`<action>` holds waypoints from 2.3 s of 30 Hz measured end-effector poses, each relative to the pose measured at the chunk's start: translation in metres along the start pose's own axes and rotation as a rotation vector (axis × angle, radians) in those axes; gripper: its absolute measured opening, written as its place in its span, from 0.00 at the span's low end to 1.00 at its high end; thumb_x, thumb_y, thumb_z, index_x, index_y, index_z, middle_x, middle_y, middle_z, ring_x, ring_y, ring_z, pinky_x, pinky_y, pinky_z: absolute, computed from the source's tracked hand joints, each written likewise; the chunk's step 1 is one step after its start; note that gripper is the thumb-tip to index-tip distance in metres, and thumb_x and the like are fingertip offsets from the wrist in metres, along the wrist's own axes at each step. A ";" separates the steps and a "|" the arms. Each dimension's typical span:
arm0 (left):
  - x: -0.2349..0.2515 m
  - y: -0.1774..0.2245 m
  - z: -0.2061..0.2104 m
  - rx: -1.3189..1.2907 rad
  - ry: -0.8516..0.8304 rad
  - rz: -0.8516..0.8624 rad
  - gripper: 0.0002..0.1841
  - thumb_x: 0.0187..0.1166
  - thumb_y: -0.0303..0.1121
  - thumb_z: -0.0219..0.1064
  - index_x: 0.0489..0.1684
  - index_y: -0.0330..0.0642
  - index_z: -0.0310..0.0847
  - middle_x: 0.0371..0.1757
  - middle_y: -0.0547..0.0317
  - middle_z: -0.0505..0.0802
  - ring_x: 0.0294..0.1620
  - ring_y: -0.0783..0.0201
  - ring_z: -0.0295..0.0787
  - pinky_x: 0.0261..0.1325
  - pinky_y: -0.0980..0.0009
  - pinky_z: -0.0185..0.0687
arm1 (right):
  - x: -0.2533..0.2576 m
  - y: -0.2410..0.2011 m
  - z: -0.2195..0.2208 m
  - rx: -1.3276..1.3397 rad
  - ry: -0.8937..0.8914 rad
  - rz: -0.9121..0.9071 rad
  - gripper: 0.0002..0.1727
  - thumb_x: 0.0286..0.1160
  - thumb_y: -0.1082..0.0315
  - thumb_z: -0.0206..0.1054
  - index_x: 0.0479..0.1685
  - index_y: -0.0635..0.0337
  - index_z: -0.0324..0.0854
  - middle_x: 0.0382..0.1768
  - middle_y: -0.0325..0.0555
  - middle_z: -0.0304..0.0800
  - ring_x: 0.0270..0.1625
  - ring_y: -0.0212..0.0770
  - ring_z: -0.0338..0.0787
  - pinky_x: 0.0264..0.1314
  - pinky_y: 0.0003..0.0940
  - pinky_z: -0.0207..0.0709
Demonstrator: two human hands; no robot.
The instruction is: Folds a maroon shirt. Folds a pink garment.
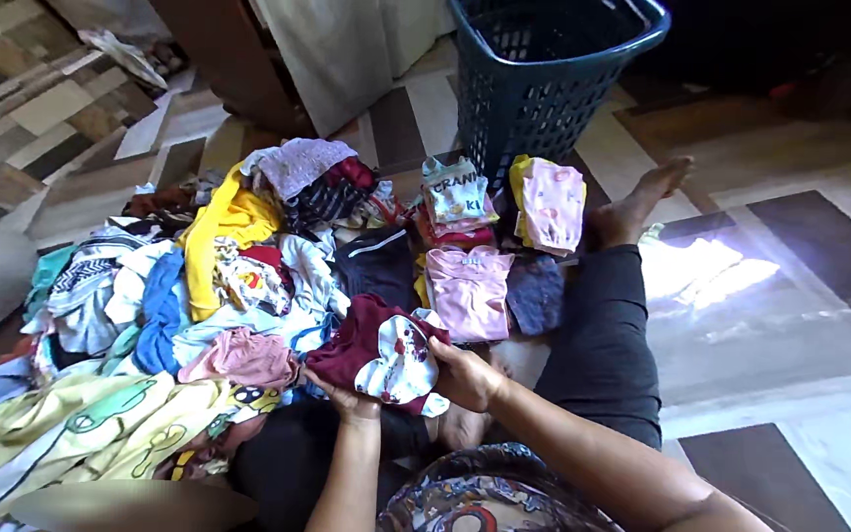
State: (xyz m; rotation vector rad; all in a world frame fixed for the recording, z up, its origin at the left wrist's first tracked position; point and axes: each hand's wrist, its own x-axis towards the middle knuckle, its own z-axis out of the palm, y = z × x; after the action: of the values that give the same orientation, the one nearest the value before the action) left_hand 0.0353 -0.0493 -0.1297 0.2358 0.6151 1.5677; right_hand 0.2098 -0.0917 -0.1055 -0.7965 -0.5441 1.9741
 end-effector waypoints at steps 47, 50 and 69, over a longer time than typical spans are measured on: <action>0.004 -0.053 -0.013 0.564 -0.075 -0.778 0.29 0.94 0.50 0.25 0.74 0.43 0.64 0.49 0.51 0.91 0.44 0.56 0.92 0.44 0.58 0.89 | -0.005 -0.089 -0.050 -0.495 0.413 -0.077 0.12 0.89 0.72 0.54 0.63 0.66 0.75 0.34 0.39 0.82 0.35 0.28 0.83 0.45 0.30 0.81; 0.013 -0.062 -0.021 0.679 -0.092 -0.823 0.27 0.96 0.45 0.28 0.84 0.40 0.55 0.58 0.45 0.91 0.50 0.52 0.93 0.50 0.58 0.89 | 0.016 -0.131 -0.055 -0.471 0.410 -0.335 0.12 0.90 0.69 0.53 0.64 0.57 0.75 0.31 0.34 0.83 0.30 0.28 0.84 0.37 0.30 0.84; 0.027 -0.072 -0.044 0.594 -0.152 -0.964 0.24 0.96 0.43 0.34 0.83 0.44 0.61 0.59 0.47 0.91 0.53 0.51 0.94 0.55 0.55 0.89 | 0.164 -0.225 -0.130 -1.032 1.142 -0.394 0.35 0.83 0.59 0.60 0.88 0.64 0.61 0.84 0.73 0.62 0.86 0.71 0.62 0.80 0.74 0.57</action>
State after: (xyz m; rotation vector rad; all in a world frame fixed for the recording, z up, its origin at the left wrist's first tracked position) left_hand 0.0719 -0.0355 -0.2091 0.4176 0.8881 0.4151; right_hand 0.3731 0.1687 -0.1017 -2.0224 -0.8741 0.5310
